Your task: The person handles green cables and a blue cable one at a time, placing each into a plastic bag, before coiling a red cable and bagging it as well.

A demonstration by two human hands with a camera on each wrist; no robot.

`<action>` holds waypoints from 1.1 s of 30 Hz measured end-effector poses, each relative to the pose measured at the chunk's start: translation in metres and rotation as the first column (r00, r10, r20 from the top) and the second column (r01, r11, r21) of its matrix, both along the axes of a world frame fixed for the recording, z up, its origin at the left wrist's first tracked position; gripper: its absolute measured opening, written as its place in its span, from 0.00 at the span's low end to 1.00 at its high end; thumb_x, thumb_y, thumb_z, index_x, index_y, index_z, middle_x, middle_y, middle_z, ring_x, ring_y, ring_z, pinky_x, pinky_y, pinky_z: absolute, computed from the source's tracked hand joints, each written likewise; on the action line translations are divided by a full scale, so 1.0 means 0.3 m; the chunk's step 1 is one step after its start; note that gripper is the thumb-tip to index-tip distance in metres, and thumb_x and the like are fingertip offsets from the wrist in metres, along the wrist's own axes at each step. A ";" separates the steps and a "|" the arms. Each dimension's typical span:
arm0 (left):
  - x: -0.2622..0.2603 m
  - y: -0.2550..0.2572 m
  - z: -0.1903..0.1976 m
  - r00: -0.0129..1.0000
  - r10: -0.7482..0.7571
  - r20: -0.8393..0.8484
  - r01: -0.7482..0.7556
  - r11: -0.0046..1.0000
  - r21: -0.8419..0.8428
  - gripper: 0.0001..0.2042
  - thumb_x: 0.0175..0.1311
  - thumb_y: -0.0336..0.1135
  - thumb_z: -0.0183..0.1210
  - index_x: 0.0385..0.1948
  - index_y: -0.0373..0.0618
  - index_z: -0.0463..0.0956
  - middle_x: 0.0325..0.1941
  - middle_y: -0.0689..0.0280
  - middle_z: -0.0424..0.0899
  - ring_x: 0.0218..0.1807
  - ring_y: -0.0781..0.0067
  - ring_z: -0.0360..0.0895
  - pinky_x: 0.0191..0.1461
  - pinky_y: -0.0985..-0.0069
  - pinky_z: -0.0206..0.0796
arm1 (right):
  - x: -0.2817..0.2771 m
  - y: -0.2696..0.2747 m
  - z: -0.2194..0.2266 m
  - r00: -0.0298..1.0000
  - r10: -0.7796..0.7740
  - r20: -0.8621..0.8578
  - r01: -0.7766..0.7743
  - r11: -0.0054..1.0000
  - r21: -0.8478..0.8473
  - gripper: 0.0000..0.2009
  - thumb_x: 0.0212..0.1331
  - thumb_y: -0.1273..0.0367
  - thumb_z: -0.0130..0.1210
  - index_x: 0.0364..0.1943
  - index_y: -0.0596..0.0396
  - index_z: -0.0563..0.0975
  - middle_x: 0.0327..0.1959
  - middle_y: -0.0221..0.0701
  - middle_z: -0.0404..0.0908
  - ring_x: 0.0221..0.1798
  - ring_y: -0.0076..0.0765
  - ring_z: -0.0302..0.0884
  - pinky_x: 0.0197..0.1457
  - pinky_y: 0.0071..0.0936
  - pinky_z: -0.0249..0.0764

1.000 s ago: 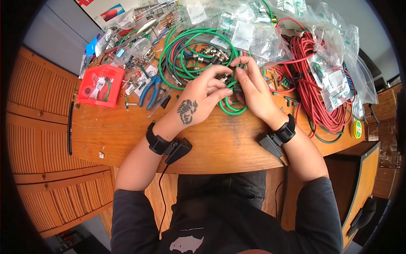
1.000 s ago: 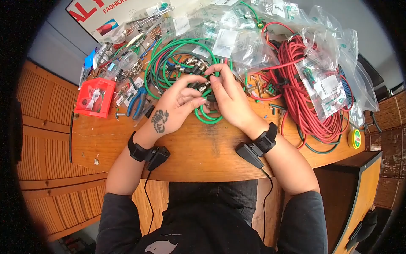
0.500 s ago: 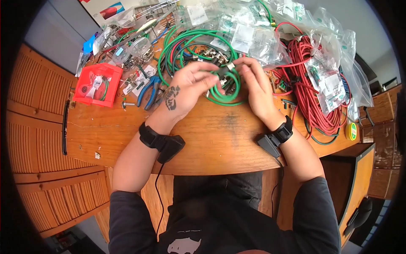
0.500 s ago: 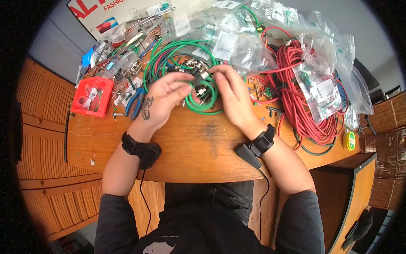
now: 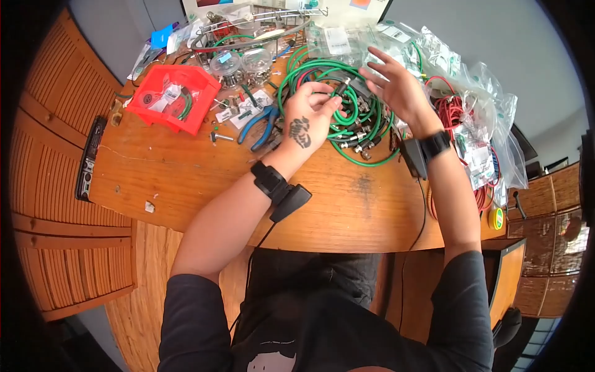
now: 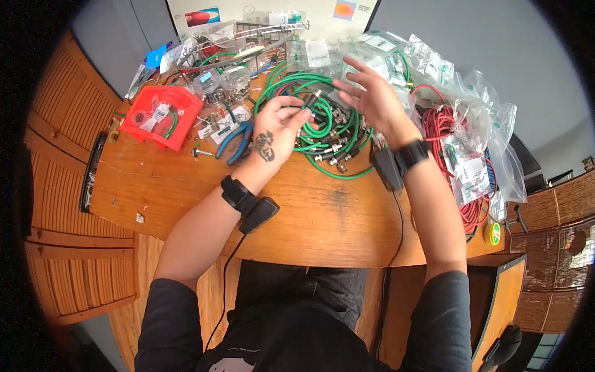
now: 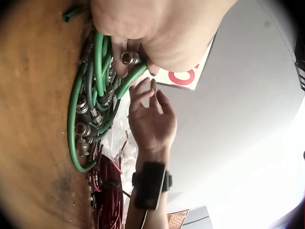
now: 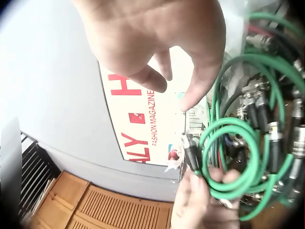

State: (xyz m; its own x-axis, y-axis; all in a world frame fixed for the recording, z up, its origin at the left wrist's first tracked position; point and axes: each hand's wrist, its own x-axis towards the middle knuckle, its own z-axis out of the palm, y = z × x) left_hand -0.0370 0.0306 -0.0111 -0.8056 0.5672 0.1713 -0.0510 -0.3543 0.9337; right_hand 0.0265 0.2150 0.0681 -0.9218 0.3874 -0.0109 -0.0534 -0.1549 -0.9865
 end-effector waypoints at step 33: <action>-0.026 -0.049 0.062 0.978 -0.062 0.201 0.030 0.987 0.159 0.08 0.68 0.30 0.57 0.44 0.43 0.69 0.39 0.58 0.83 0.42 0.64 0.82 0.47 0.68 0.72 | 0.247 -0.008 -0.190 0.944 -0.254 -0.211 0.312 0.897 0.314 0.17 0.60 0.76 0.61 0.54 0.60 0.77 0.48 0.33 0.83 0.48 0.21 0.78 0.54 0.18 0.72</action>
